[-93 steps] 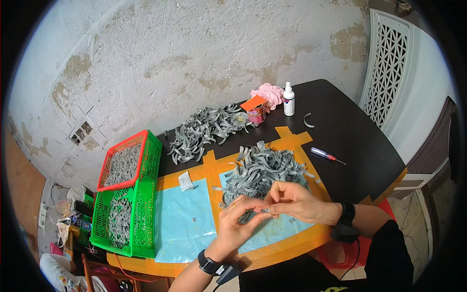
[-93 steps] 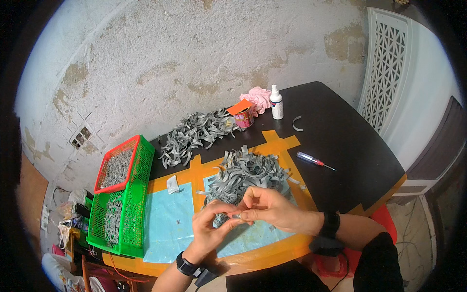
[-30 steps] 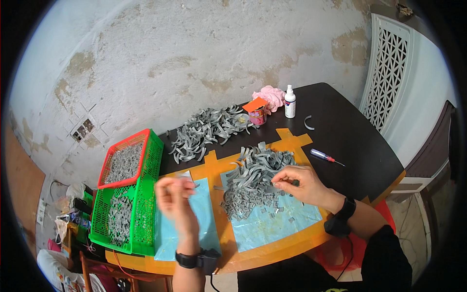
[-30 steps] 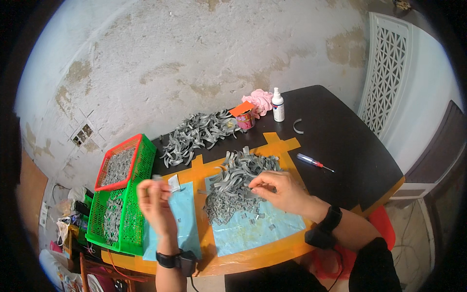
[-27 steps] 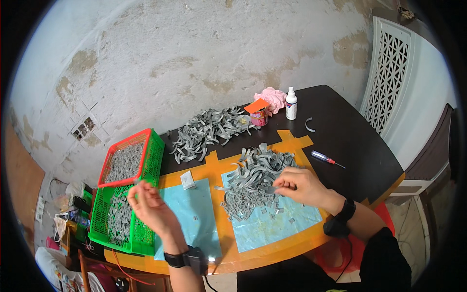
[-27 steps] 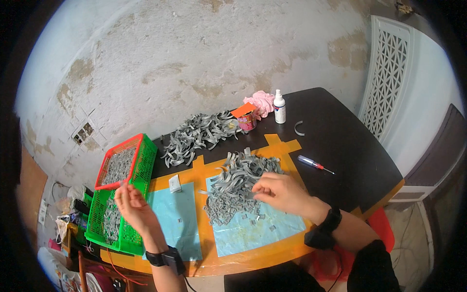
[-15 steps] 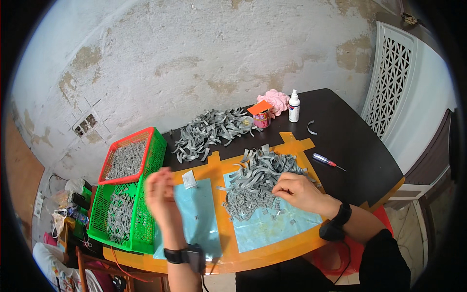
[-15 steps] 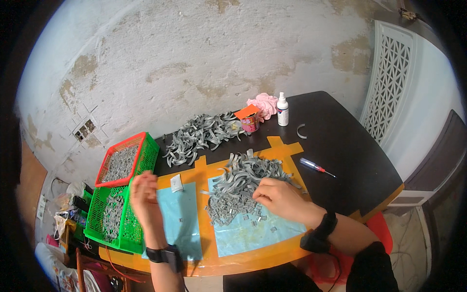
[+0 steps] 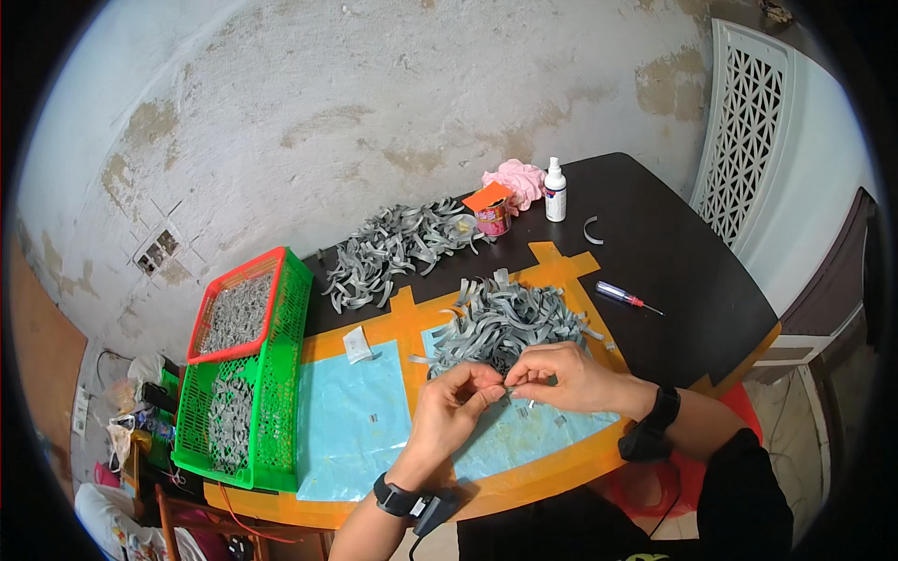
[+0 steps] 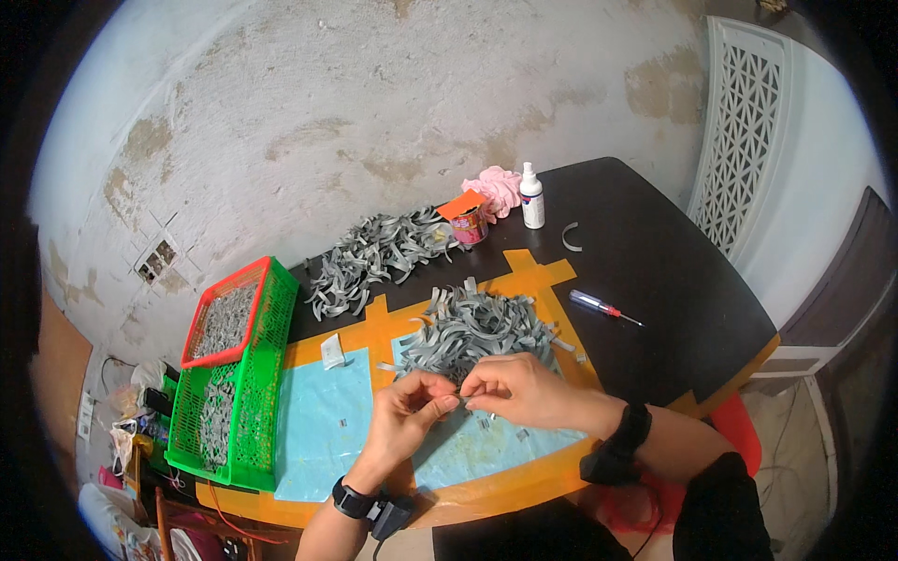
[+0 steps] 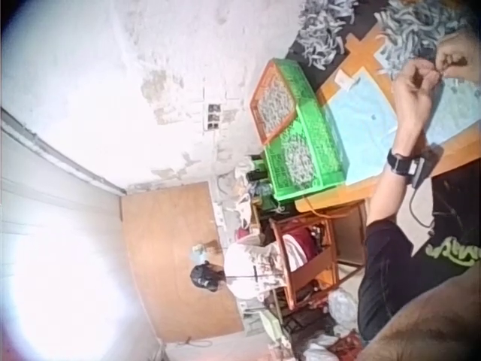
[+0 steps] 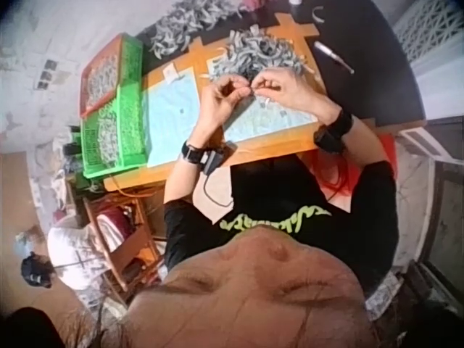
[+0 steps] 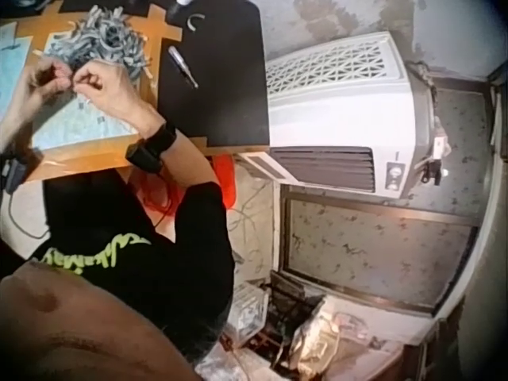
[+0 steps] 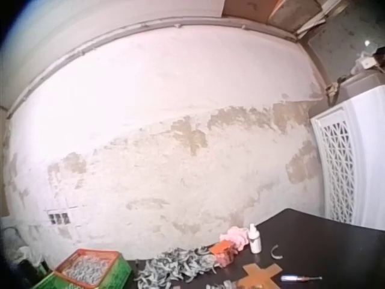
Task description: The person is manually preparing or sorting small grey shoe components, possibly attaching small rings or eyelets.
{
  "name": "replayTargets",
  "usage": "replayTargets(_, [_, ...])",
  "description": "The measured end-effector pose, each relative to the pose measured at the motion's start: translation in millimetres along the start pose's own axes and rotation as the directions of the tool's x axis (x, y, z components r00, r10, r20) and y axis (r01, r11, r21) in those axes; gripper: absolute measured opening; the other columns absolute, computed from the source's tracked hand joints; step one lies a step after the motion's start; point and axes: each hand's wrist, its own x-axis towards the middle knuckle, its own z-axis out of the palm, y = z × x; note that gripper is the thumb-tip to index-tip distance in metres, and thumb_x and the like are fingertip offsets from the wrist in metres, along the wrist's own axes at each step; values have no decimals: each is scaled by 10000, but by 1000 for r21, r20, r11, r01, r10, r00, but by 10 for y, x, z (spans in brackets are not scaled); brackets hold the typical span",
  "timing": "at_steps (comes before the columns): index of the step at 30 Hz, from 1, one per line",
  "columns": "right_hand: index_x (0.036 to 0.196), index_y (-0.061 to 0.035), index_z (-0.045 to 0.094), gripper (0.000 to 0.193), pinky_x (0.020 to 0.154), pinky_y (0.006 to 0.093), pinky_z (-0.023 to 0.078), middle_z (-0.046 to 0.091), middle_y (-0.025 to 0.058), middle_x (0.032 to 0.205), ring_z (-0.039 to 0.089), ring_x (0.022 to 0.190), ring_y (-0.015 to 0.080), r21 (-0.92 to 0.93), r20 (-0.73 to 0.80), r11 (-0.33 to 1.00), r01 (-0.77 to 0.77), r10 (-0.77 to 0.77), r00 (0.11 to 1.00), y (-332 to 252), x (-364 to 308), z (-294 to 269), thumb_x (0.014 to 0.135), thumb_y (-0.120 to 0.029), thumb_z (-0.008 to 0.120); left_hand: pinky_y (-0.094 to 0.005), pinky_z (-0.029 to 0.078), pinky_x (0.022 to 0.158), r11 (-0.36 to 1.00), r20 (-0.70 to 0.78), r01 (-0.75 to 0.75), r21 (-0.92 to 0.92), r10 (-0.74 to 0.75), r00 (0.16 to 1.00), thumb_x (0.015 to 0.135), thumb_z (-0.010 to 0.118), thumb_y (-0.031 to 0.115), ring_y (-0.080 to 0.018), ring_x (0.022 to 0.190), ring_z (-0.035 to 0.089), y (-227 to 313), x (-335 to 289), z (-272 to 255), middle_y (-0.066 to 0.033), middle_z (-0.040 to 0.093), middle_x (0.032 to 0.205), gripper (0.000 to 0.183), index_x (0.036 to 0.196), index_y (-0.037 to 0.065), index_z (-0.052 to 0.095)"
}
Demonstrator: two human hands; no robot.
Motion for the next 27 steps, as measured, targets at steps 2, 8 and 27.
replayTargets(2, [877,-23,652,73,584,249,451,600,36,786,570,666,107,27,-6,1000,-13,13,1000,-8,-2,-27,806,-28,667,-257,489,617,992,-44,62,-114,-67,997,819,695,69,-140,683,629,65,15,39,-62,651,800,98,898,22,664])
replayTargets(8, [885,-20,656,78,569,235,446,596,29,784,556,650,89,30,-130,994,-107,110,985,-13,-8,-112,811,-39,674,-317,507,636,827,202,-290,482,218,955,757,746,104,-232,708,639,63,-6,11,-93,639,817,181,911,40,676])
replayTargets(27, [970,-15,640,147,606,186,430,623,-19,814,545,710,31,502,156,794,-342,306,939,9,-15,-180,891,-139,639,-237,521,746,819,154,250,-516,-198,968,907,614,81,-94,807,617,66,12,-68,-39,657,877,167,1059,16,636])
